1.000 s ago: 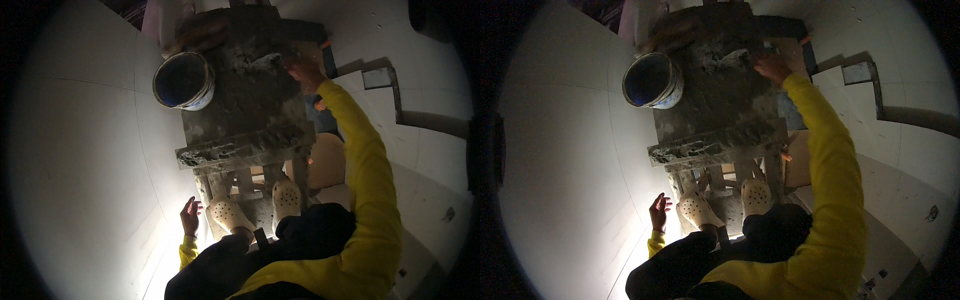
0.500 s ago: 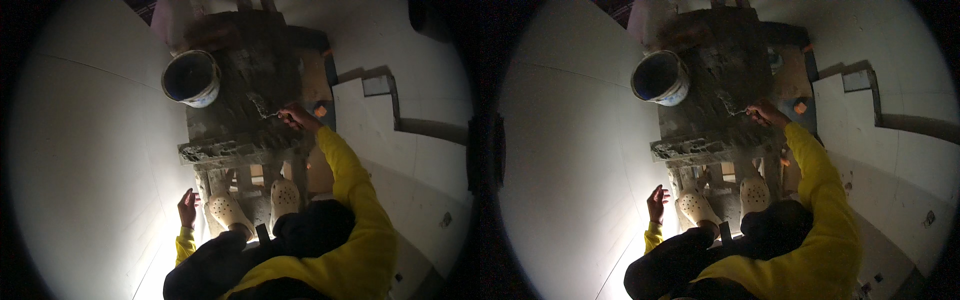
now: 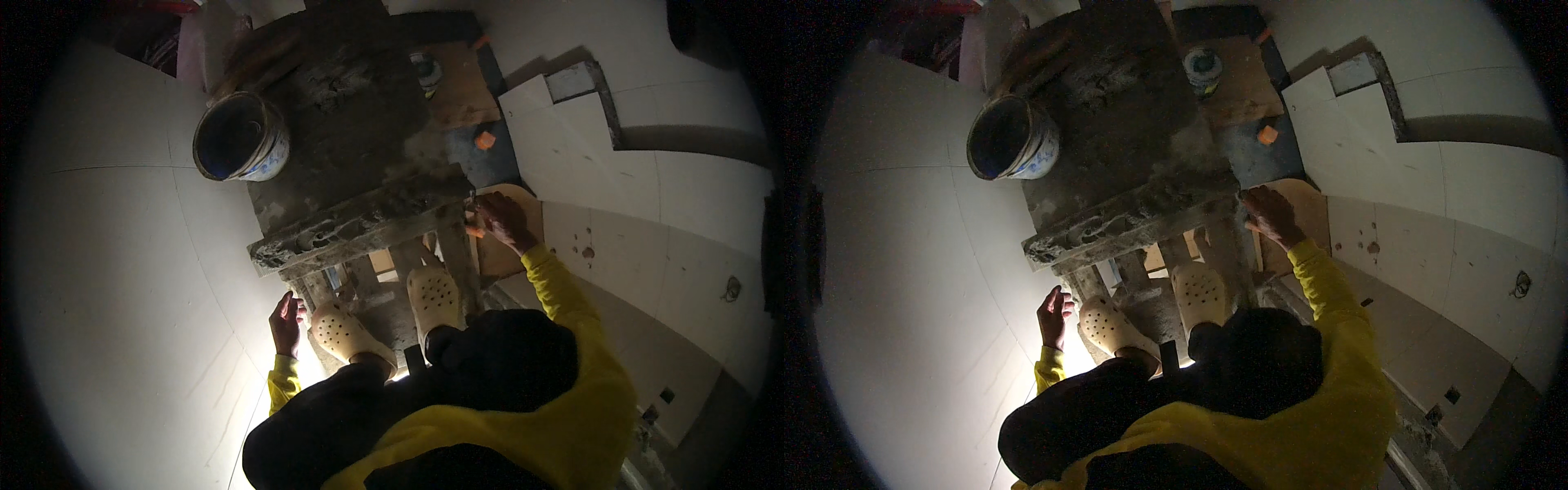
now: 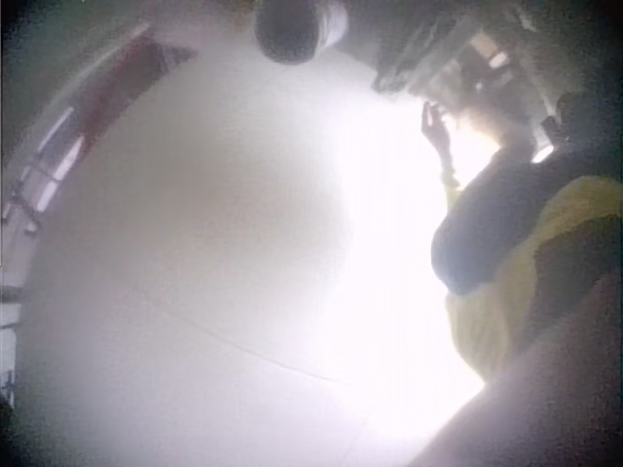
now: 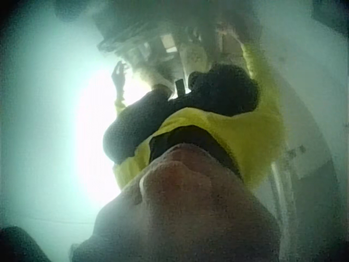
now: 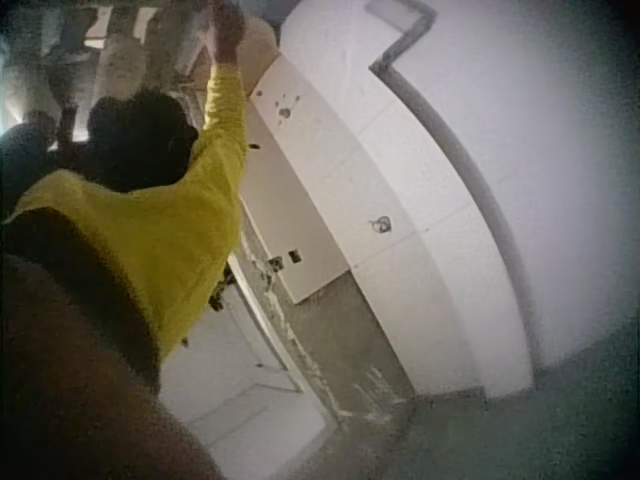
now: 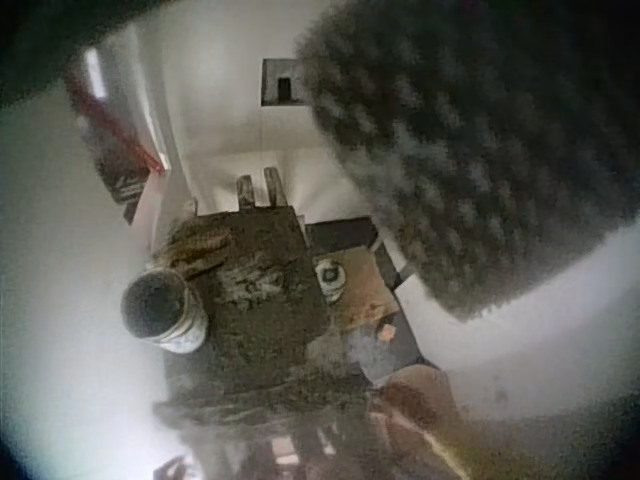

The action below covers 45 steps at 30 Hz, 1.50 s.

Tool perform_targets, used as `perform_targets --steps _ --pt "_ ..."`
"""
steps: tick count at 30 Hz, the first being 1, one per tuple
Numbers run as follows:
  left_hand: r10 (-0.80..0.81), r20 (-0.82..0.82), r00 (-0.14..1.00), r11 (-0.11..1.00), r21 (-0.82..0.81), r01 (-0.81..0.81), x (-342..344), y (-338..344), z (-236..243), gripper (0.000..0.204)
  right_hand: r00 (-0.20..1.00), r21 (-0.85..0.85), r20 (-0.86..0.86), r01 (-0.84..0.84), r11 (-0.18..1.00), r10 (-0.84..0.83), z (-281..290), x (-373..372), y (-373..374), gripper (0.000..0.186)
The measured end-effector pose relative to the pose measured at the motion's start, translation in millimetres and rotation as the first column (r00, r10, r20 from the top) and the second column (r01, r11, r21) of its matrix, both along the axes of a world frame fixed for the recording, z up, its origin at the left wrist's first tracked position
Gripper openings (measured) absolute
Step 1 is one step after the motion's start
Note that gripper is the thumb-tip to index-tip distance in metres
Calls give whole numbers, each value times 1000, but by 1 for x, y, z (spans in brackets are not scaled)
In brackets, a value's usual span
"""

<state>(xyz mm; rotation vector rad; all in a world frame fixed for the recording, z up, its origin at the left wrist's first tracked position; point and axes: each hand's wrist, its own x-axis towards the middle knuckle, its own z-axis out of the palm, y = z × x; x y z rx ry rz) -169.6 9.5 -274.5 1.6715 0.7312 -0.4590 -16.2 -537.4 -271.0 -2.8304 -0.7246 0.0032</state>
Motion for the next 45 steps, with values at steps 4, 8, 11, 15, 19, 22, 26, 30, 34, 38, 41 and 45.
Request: perform_targets --steps 4,8,11,15,19,22,26,30,34,38,41,45 --pt "-46 45 998 997 58 43 22 -1 20 42 997 -64 -60 50 997 -54 -19 -6 -10 58" --pt "-1 7 1000 998 63 1 11 8 18 43 997 -9 -64 33 999 -34 -15 -11 -12 59" --pt "6 -15 1000 998 68 -5 11 -1 21 43 999 -11 -38 36 999 -36 -8 -11 -17 59" --pt "11 -58 998 999 41 -9 5 -4 10 43 997 37 -71 36 999 -33 -5 2 -27 59" --pt "9 -37 999 1000 8 -8 9 -4 6 41 999 52 5 32 998 -32 -3 5 -24 59" --pt "5 -49 999 1000 31 -4 9 -6 12 41 997 60 -37 65 996 -63 -7 0 -24 55" --pt "-34 -49 998 998 54 36 18 -12 21 44 997 140 -21 78 987 -76 -8 -6 -20 41" --pt "-116 -11 993 987 109 116 24 -2 23 46 993 198 19 107 974 -113 -6 -22 -18 29" --pt "-75 -9 997 983 167 76 31 8 26 46 992 172 -5 125 977 -126 -22 -25 -12 26" --pt "-121 28 992 981 155 115 34 13 20 51 988 272 68 118 955 -141 -28 -21 -2 25" --pt "-158 43 987 978 147 150 35 3 30 50 986 267 57 138 954 -159 -26 -32 -7 23" --pt "-85 5 996 992 93 84 31 -4 26 43 985 267 -5 169 949 -174 -18 -31 -14 23"
